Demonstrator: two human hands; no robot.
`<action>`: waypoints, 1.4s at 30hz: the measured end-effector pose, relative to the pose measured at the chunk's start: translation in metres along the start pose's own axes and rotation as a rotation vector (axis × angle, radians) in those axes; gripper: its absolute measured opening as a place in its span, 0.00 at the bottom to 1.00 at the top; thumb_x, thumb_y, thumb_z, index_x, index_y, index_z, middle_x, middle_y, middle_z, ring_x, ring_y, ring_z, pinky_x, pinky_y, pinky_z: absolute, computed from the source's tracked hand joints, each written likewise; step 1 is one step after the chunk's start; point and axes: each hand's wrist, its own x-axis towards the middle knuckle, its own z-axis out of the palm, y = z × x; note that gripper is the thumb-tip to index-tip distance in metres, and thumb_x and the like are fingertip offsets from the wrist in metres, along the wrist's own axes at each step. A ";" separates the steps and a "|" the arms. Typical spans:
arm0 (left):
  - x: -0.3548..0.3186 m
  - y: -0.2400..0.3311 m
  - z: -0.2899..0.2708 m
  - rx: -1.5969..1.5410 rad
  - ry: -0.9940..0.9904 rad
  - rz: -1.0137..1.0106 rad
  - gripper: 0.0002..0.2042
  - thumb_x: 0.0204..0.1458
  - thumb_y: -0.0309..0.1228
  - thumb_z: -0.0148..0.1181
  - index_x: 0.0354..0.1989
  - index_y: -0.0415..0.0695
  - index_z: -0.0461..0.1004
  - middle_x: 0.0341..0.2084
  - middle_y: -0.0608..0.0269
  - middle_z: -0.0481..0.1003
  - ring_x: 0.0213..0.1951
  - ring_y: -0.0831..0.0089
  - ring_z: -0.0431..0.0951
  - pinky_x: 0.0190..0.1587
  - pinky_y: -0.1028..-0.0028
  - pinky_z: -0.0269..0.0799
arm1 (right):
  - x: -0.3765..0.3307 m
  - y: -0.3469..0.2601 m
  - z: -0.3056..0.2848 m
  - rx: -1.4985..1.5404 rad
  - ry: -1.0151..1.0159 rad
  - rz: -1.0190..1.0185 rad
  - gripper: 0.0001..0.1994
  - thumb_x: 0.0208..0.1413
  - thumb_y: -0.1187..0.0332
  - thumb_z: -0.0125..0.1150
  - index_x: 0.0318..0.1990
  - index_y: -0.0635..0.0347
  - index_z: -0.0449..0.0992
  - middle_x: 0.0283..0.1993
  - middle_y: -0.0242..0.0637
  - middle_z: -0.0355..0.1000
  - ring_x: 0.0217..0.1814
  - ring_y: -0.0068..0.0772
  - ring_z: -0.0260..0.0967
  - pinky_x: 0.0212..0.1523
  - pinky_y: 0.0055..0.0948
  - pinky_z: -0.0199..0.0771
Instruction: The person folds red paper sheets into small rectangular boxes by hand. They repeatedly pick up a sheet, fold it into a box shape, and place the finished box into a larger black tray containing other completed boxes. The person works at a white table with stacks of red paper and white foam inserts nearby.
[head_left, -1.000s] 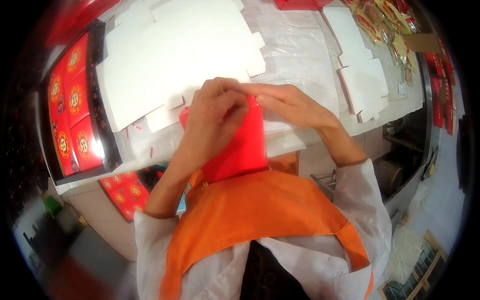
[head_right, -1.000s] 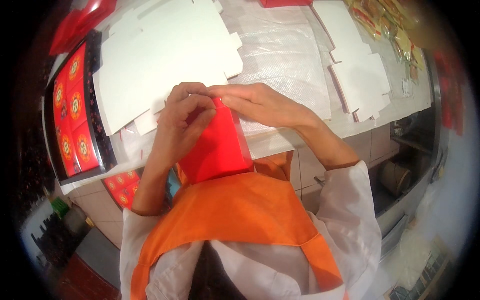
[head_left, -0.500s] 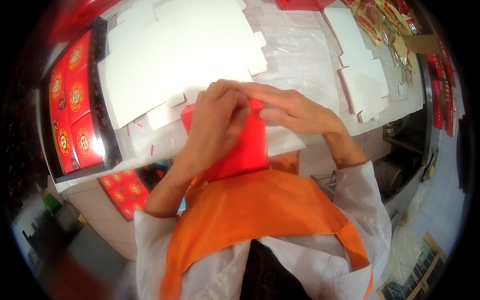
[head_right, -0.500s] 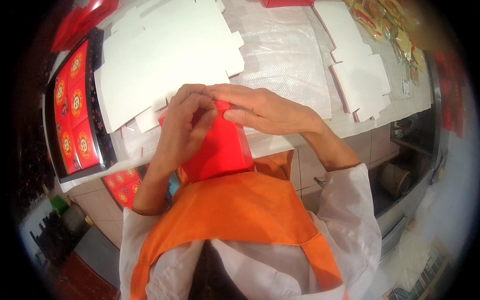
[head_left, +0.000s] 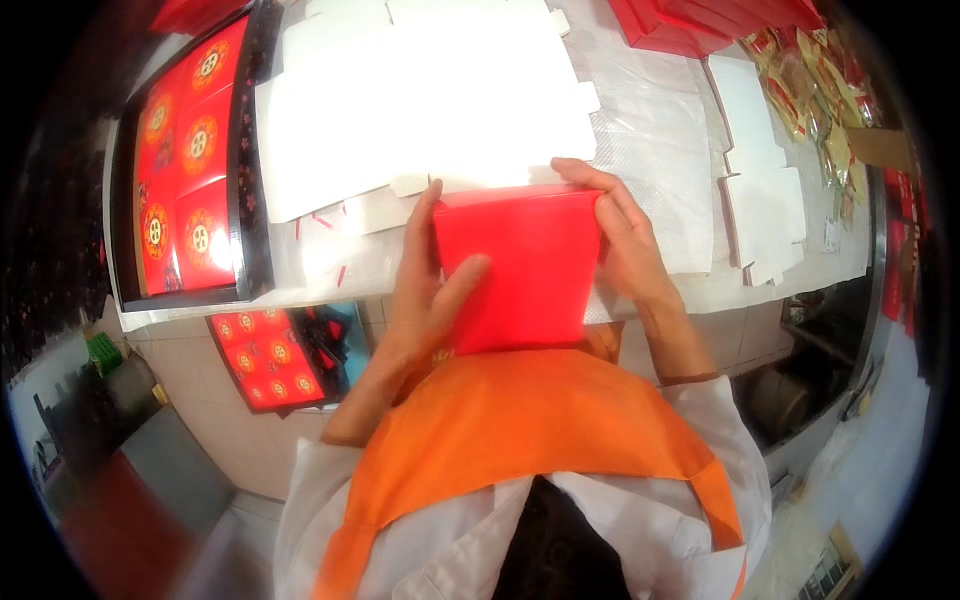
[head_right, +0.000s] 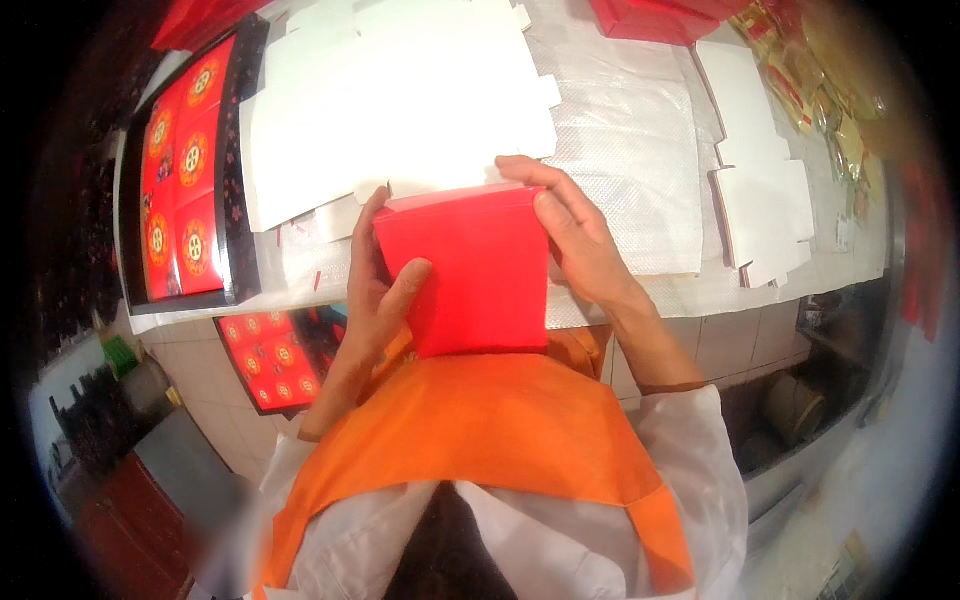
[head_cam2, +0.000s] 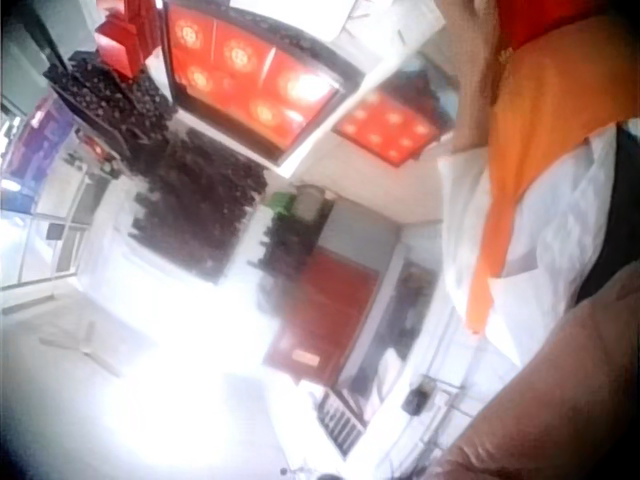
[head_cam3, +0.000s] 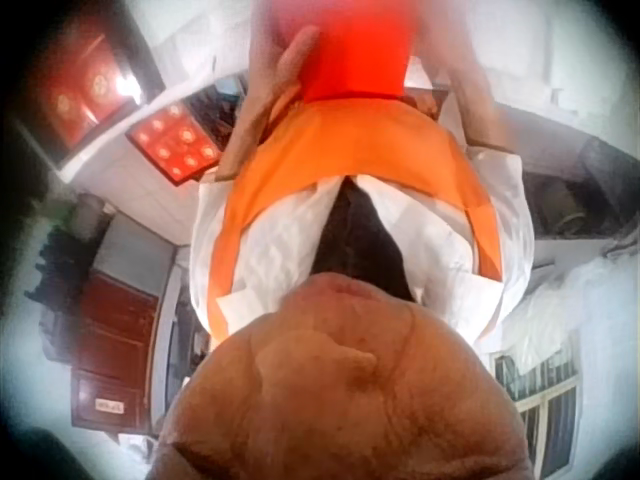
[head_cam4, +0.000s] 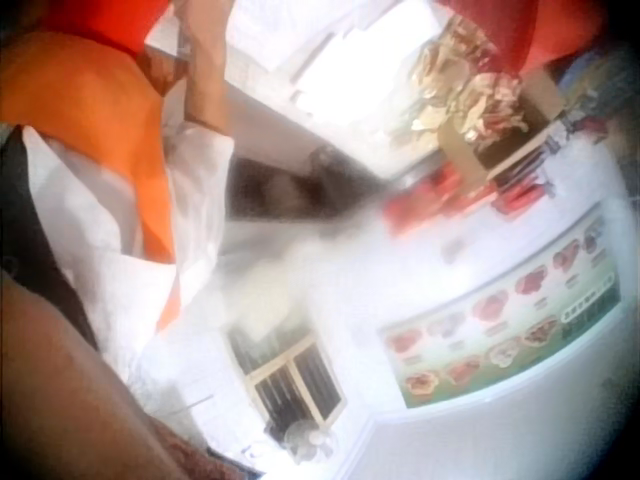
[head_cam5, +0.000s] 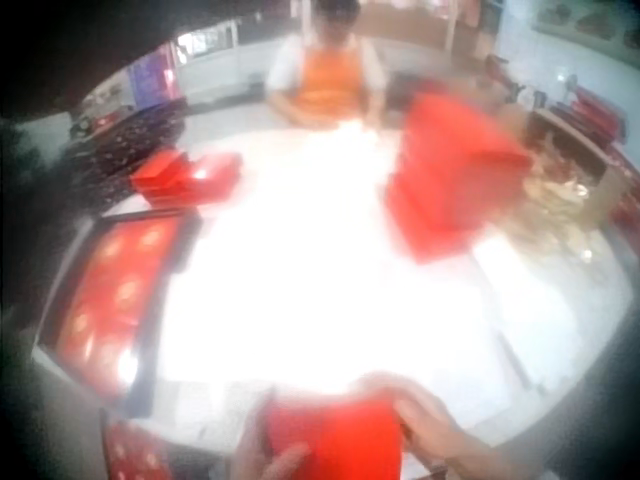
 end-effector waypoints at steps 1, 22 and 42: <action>-0.001 -0.004 0.001 -0.021 -0.004 0.006 0.34 0.50 0.27 0.54 0.63 0.43 0.42 0.51 0.54 0.61 0.54 0.67 0.62 0.55 0.68 0.58 | -0.001 -0.006 0.002 0.051 0.037 0.068 0.16 0.61 0.67 0.36 0.52 0.61 0.64 0.48 0.37 0.65 0.43 0.20 0.65 0.44 0.20 0.69; -0.011 -0.005 0.020 0.114 0.108 0.037 0.31 0.56 0.36 0.39 0.64 0.41 0.35 0.59 0.52 0.49 0.58 0.64 0.53 0.60 0.69 0.45 | -0.016 0.002 0.018 -0.460 0.229 -0.330 0.15 0.60 0.70 0.37 0.49 0.67 0.67 0.53 0.44 0.64 0.56 0.35 0.60 0.57 0.29 0.57; 0.024 0.025 0.037 0.882 0.094 0.678 0.19 0.37 0.24 0.62 0.42 0.42 0.72 0.46 0.55 0.67 0.50 0.56 0.64 0.51 0.63 0.59 | 0.016 -0.044 -0.026 -0.505 -0.343 -0.077 0.13 0.56 0.67 0.49 0.45 0.61 0.73 0.38 0.36 0.73 0.39 0.26 0.69 0.41 0.24 0.69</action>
